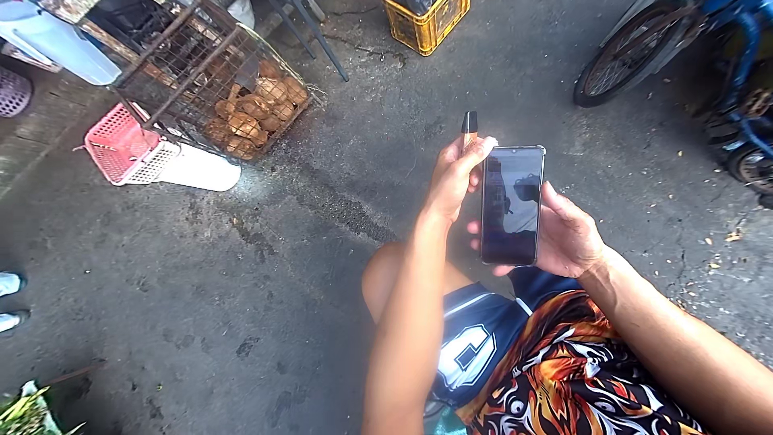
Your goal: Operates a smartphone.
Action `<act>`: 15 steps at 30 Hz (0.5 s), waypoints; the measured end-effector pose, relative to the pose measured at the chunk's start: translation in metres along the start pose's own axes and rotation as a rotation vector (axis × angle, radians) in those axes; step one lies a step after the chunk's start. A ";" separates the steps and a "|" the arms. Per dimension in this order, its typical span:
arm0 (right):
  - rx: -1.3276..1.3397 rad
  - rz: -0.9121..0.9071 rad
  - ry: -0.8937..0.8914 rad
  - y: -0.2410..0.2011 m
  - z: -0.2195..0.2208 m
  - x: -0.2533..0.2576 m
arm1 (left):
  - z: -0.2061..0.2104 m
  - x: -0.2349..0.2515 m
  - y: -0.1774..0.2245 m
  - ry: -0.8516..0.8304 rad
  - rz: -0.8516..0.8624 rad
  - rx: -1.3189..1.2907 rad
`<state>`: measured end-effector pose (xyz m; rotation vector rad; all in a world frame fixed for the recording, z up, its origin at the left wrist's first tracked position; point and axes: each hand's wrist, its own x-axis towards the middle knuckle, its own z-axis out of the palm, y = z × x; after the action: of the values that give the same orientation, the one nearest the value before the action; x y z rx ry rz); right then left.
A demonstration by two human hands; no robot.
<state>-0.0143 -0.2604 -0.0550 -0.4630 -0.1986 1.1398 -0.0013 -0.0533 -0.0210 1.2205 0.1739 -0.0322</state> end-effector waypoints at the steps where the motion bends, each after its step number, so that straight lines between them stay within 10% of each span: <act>1: 0.007 0.001 -0.022 -0.001 0.001 -0.001 | 0.000 0.000 0.000 0.000 0.001 -0.002; 12: 0.061 0.044 -0.166 -0.003 0.024 0.007 | -0.018 0.000 -0.004 -0.117 0.073 -0.133; 15: 0.050 0.081 -0.317 0.001 0.057 0.033 | -0.001 -0.131 -0.002 0.165 0.011 -0.029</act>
<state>-0.0228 -0.2159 -0.0076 -0.2452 -0.4289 1.2921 -0.1311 -0.0622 -0.0036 1.1946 0.3106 0.0801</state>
